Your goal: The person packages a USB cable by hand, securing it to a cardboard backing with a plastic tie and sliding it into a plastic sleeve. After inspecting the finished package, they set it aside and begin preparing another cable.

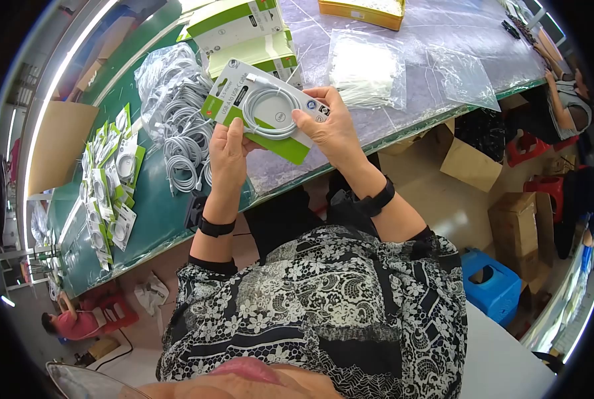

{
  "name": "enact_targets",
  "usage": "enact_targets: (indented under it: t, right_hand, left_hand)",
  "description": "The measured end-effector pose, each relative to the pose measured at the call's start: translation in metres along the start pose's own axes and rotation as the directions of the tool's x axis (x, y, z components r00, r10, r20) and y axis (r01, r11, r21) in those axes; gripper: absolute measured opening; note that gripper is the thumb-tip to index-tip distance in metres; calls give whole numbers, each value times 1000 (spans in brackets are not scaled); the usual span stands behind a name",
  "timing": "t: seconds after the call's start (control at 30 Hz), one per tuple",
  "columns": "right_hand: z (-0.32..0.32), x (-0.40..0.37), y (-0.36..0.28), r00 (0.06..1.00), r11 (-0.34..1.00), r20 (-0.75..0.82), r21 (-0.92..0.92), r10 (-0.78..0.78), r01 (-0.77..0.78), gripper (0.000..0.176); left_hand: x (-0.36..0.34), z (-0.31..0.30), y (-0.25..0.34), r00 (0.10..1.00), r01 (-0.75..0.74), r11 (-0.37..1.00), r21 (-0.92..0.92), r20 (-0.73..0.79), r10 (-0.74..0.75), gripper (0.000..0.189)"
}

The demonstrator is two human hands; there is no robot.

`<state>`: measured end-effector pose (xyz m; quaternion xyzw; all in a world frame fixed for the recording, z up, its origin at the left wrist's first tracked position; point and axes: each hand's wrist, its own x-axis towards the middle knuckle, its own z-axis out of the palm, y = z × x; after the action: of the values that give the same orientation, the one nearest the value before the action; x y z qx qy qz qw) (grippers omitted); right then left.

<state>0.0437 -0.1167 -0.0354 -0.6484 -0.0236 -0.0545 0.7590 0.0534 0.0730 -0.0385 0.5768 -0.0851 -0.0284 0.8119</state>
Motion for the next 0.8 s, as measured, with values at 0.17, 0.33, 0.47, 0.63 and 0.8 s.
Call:
enact_targets:
  t: [0.17, 0.33, 0.47, 0.63, 0.8]
  right_hand:
    - [5, 0, -4, 998, 997, -8, 39, 68, -68, 40]
    - [6, -6, -4, 999, 999, -48, -36, 0, -2, 40]
    - [7, -6, -4, 998, 999, -61, -35, -5, 3, 41]
    - [-4, -1, -4, 981, 970, 69, 151, 182, -191, 40]
    - [1, -4, -1, 997, 815, 59, -574, -50, 75, 35]
  left_hand:
    - [4, -11, 11, 994, 35, 996, 88, 98, -43, 35]
    - [0, -1, 4, 995, 67, 997, -49, 75, -63, 35]
    - [-5, 13, -1, 994, 109, 968, -225, 56, -98, 33]
    - [-8, 8, -11, 993, 111, 977, -180, -21, -117, 31]
    - [-11, 21, -9, 998, 9, 1000, 21, -69, -7, 33]
